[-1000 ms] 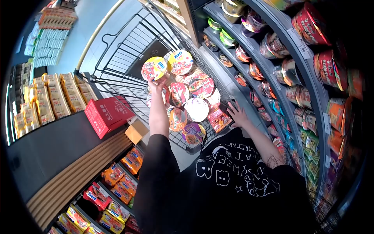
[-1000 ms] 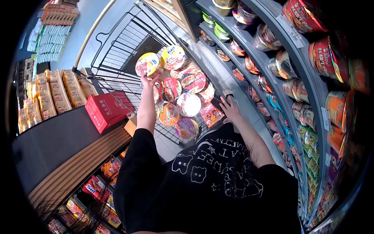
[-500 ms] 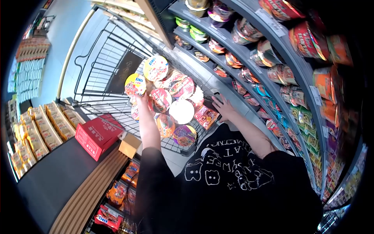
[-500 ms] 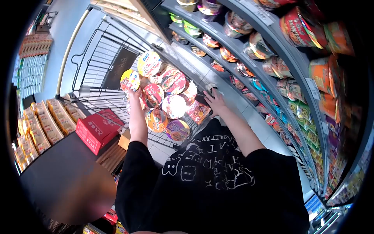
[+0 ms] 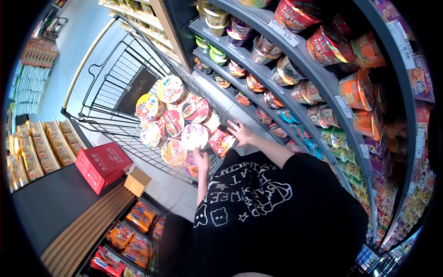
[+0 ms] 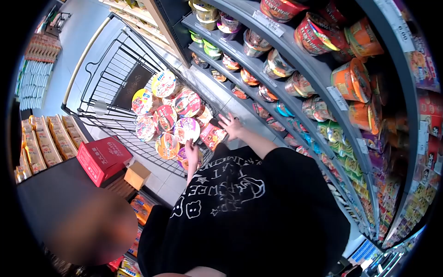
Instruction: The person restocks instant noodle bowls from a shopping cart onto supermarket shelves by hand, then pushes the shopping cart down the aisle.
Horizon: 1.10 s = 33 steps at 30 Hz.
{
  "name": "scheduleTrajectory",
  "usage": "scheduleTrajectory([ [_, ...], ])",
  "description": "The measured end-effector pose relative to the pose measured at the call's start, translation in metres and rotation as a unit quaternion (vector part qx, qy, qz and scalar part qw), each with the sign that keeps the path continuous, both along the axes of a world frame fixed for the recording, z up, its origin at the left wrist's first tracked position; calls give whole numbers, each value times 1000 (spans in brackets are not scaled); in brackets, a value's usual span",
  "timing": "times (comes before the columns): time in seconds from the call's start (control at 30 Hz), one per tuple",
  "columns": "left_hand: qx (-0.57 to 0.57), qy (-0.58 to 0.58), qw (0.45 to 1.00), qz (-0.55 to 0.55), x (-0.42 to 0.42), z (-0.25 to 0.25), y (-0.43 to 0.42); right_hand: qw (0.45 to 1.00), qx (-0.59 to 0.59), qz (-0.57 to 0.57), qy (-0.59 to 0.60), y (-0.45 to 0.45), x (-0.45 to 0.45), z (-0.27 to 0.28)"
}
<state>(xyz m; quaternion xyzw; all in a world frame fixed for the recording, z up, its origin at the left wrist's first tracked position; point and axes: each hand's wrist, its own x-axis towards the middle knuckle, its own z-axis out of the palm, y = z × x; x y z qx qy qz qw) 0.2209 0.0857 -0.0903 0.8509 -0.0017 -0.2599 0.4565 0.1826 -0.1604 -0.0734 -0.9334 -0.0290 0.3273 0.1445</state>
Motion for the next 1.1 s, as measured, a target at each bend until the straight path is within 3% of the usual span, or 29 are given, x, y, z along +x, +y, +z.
scheduleTrajectory([
  [0.03,53,-104,990,-84,-19,1,-1,1000,14,6,-18,-1,0,0],
  [0.07,28,-111,987,-110,-33,1,1,1000,13,14,-9,-2,-1,1],
  [0.1,73,-129,979,-142,-44,-8,3,1000,10,10,5,-1,1,3],
  [0.27,141,-80,969,-187,-48,-16,6,974,139,-106,-142,2,12,25],
  [0.37,162,-106,967,-165,-53,-10,0,877,238,-150,-388,-19,74,47],
  [0.43,173,-107,969,-142,-58,-9,-4,837,280,-218,-417,-46,133,64],
  [0.47,159,-102,974,-125,-60,-7,-6,836,245,-192,-453,-67,164,71],
  [0.5,143,-97,979,-106,-61,-5,-8,802,129,-174,-557,-82,193,79],
  [0.53,123,-93,985,-84,-63,-7,-9,799,41,-164,-577,-103,222,93],
  [0.57,103,-88,989,-62,-66,-11,-10,789,-20,-205,-579,-118,241,113],
  [0.6,73,-85,993,-25,-69,-8,-12,745,-119,-228,-616,-129,259,130],
  [0.67,67,-43,997,14,-73,8,-17,822,-57,-373,-427,-158,283,157],
  [0.7,68,-33,997,31,-77,8,-17,843,9,-380,-381,-187,301,136],
  [0.8,78,-24,994,73,-84,16,-19,872,4,-354,-337,-212,310,131],
  [0.97,69,-38,987,138,-89,17,-22,851,-72,-320,-410,-204,294,137],
  [1.1,52,-39,984,167,-84,28,-26,772,-169,-258,-556,-158,249,161],
])
